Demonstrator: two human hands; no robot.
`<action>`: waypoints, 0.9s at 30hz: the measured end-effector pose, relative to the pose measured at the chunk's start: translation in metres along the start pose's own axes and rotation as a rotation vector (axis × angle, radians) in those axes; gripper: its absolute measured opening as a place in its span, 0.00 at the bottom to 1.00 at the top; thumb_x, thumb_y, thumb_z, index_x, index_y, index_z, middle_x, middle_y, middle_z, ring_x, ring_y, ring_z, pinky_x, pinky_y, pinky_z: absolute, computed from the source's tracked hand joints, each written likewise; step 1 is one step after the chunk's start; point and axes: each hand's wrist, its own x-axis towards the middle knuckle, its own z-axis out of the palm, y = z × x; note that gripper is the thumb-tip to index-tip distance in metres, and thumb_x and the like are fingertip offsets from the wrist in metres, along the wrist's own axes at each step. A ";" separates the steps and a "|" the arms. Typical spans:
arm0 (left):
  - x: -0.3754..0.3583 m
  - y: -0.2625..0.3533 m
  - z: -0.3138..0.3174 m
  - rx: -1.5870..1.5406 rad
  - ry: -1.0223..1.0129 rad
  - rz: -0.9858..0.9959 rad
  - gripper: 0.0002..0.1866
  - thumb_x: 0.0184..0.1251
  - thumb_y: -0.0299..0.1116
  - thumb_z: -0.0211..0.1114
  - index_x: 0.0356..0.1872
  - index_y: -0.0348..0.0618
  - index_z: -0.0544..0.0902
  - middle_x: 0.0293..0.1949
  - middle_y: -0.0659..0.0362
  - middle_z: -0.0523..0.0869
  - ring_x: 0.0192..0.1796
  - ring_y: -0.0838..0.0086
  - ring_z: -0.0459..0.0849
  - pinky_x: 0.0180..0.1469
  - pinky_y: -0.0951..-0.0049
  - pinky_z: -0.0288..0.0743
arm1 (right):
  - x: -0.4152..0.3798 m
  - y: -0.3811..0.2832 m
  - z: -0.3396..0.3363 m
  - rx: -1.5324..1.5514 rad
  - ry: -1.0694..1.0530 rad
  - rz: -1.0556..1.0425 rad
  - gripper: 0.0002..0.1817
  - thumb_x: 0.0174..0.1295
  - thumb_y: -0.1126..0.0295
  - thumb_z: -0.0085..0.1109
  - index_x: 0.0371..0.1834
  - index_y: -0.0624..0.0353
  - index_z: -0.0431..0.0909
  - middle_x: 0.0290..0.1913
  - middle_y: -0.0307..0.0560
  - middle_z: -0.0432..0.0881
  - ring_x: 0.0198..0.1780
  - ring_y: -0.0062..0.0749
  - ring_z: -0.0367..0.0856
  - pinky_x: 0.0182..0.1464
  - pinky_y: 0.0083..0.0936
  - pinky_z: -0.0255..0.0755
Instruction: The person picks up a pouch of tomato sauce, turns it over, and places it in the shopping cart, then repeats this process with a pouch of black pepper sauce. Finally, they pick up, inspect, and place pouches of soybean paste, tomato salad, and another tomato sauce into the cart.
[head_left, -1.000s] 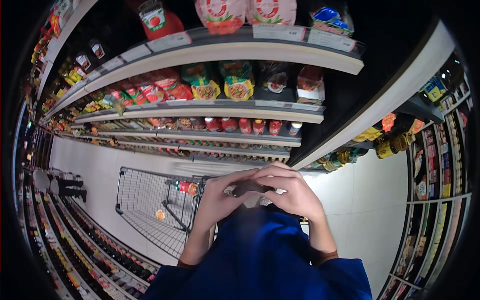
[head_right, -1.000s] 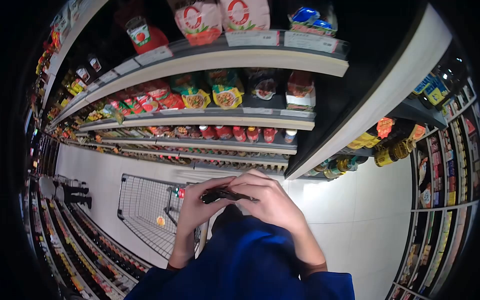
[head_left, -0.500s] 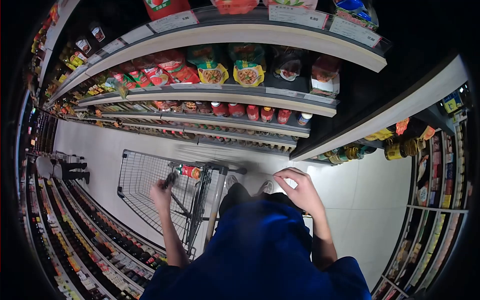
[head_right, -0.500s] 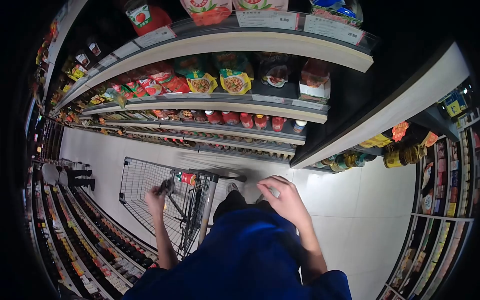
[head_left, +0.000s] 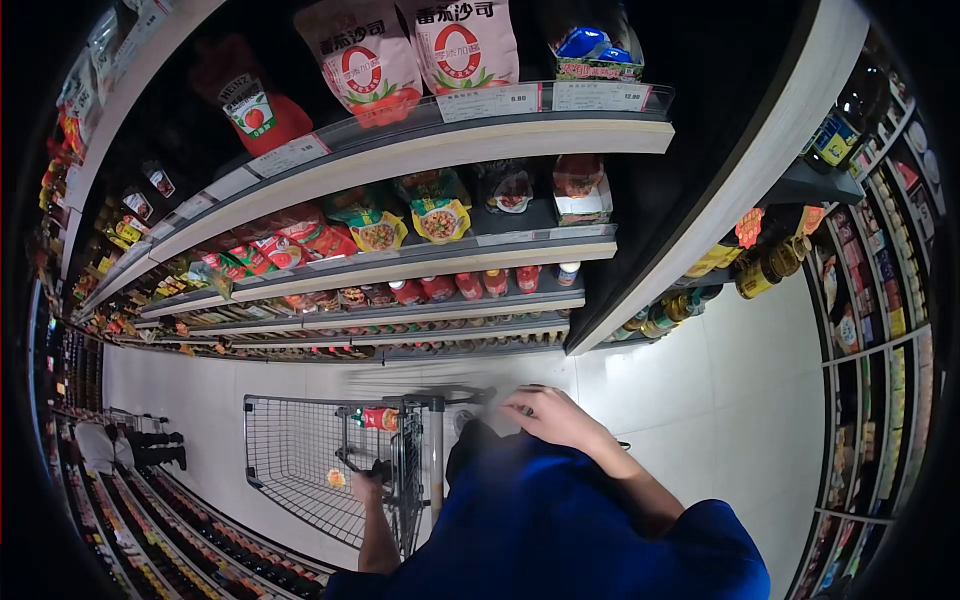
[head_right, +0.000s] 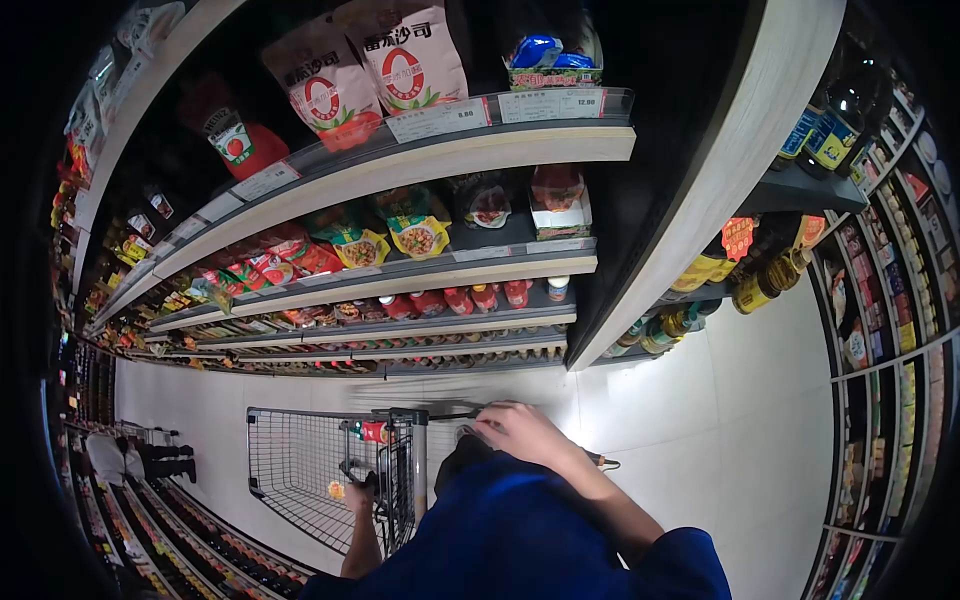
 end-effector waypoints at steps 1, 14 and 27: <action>0.000 0.003 0.000 -0.007 -0.028 0.088 0.15 0.48 0.42 0.76 0.36 0.44 0.90 0.33 0.47 0.90 0.39 0.50 0.89 0.43 0.54 0.81 | 0.000 0.001 0.001 -0.006 -0.001 -0.004 0.11 0.68 0.65 0.59 0.44 0.61 0.84 0.41 0.55 0.86 0.46 0.56 0.83 0.50 0.42 0.77; 0.013 0.096 -0.067 -0.630 -0.176 0.321 0.17 0.70 0.35 0.64 0.49 0.31 0.86 0.39 0.50 0.91 0.39 0.71 0.88 0.42 0.70 0.80 | 0.010 0.013 -0.014 0.024 0.091 0.112 0.12 0.68 0.64 0.60 0.45 0.61 0.85 0.39 0.57 0.88 0.42 0.52 0.87 0.46 0.37 0.79; -0.147 0.275 -0.091 -0.369 0.121 0.819 0.36 0.62 0.44 0.71 0.69 0.42 0.70 0.70 0.42 0.67 0.72 0.40 0.63 0.71 0.45 0.60 | 0.051 -0.016 -0.035 0.040 0.176 0.015 0.14 0.68 0.66 0.61 0.51 0.63 0.81 0.39 0.53 0.87 0.40 0.44 0.86 0.44 0.32 0.78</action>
